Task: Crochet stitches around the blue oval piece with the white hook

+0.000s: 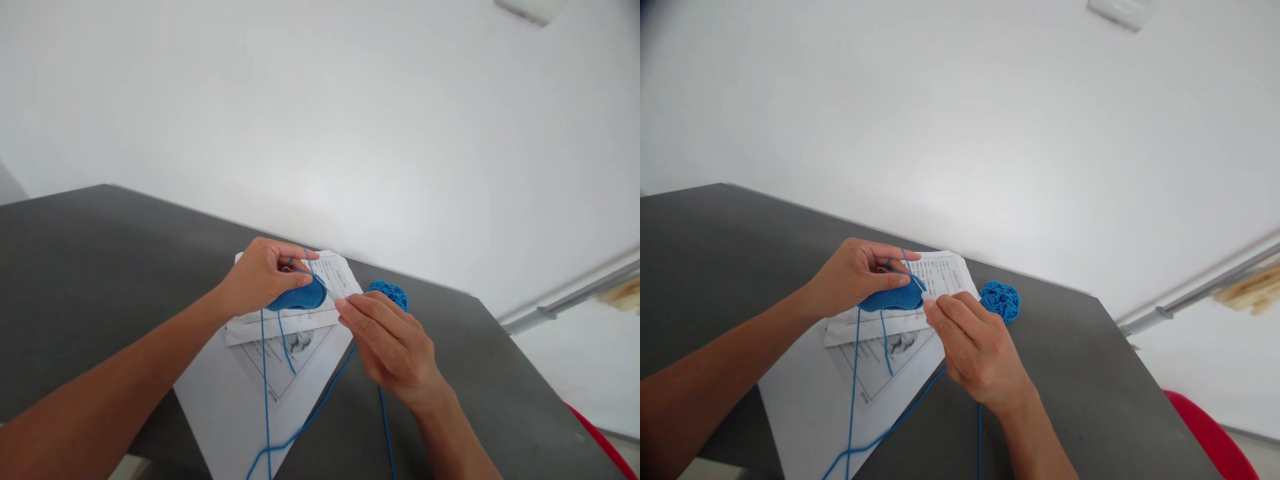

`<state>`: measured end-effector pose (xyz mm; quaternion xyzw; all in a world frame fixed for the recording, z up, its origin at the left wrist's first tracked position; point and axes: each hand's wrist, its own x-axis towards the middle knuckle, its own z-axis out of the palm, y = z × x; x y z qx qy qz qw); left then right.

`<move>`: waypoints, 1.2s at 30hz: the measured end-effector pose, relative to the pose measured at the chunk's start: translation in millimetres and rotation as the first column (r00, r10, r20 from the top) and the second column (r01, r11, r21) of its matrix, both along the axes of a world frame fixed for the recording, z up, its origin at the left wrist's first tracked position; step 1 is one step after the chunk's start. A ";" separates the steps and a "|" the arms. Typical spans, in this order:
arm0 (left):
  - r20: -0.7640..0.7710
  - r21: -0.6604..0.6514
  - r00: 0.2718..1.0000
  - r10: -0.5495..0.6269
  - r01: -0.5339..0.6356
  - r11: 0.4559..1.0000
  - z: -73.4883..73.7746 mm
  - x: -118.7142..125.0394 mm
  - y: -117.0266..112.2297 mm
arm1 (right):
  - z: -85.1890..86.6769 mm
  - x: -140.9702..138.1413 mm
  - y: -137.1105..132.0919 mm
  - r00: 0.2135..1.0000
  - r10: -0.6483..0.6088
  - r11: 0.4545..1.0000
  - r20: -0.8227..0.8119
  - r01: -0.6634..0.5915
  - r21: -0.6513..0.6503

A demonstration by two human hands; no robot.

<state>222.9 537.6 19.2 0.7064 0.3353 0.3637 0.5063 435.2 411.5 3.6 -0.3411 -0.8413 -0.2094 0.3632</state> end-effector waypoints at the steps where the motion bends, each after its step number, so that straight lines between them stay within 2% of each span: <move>1: -0.009 0.009 1.000 -0.001 0.001 1.000 -0.5 0.0 0.6 | 0.6 0.4 -0.3 1.000 0.003 1.000 0.003 -0.003 -0.006; 7: -0.040 0.054 0.998 -0.043 0.045 0.998 -2.7 -0.1 4.9 | 1.8 0.0 0.5 0.999 0.015 0.999 -0.033 -0.016 -0.033; 13: -0.042 0.086 0.997 -0.059 0.063 0.994 -1.5 -2.5 6.4 | 4.0 1.3 0.7 0.976 0.022 0.994 -0.216 -0.044 -0.099; 16: -0.039 0.112 0.996 -0.081 0.085 0.990 -2.2 -2.4 7.4 | 2.8 1.9 2.0 0.919 0.003 0.974 -0.393 -0.091 -0.206; 17: -0.039 0.116 0.996 -0.085 0.089 0.989 -2.5 -2.1 7.7 | 1.4 1.4 3.2 0.862 -0.017 0.953 -0.506 -0.139 -0.270; 18: -0.037 0.118 0.996 -0.086 0.089 0.989 -2.8 -1.7 7.7 | -0.5 0.4 5.0 0.769 -0.056 0.917 -0.637 -0.213 -0.337; 20: -0.025 0.110 0.997 -0.076 0.078 0.991 -3.1 -0.5 6.6 | -5.2 -3.7 10.2 0.477 -0.188 0.811 -0.858 -0.417 -0.410; 22: 0.001 0.090 0.998 -0.057 0.057 0.994 -3.0 0.9 3.6 | -9.9 -10.7 16.8 0.175 -0.334 0.710 -0.926 -0.600 -0.369; 23: 0.016 0.079 0.999 -0.048 0.046 0.996 -3.0 1.7 1.6 | -12.1 -15.3 20.1 0.069 -0.379 0.680 -0.923 -0.655 -0.328; 24: 0.030 0.073 0.999 -0.040 0.038 0.997 -3.0 2.7 -0.8 | -14.0 -20.3 23.0 -0.005 -0.404 0.665 -0.915 -0.688 -0.290; 26: 0.055 0.075 0.998 -0.019 0.015 0.997 -3.3 4.9 -6.1 | -17.4 -30.6 26.6 -0.084 -0.394 0.681 -0.915 -0.696 -0.229; 28: 0.085 0.054 0.996 0.020 -0.025 0.998 -4.4 7.7 -11.2 | -20.8 -39.5 26.6 -0.076 -0.330 0.743 -0.941 -0.636 -0.209; 29: 0.108 0.026 0.993 0.041 -0.045 0.999 -5.1 9.2 -13.6 | -22.6 -42.8 25.4 -0.029 -0.291 0.783 -0.956 -0.581 -0.221; 31: 0.170 -0.046 0.983 0.070 -0.063 0.997 -6.5 12.4 -17.6 | -26.4 -46.6 21.9 0.153 -0.213 0.868 -0.965 -0.425 -0.259; 33: 0.235 -0.102 0.969 0.082 -0.059 0.993 -7.4 15.6 -21.0 | -29.9 -47.1 18.3 0.399 -0.138 0.939 -0.907 -0.237 -0.247; 35: 0.298 -0.157 0.950 0.095 -0.049 0.986 -7.4 18.9 -23.7 | -32.5 -46.1 15.9 0.611 -0.083 0.981 -0.788 -0.090 -0.173; 36: 0.329 -0.197 0.939 0.102 -0.038 0.980 -7.3 20.4 -24.8 | -33.3 -45.7 15.2 0.687 -0.067 0.991 -0.724 -0.041 -0.131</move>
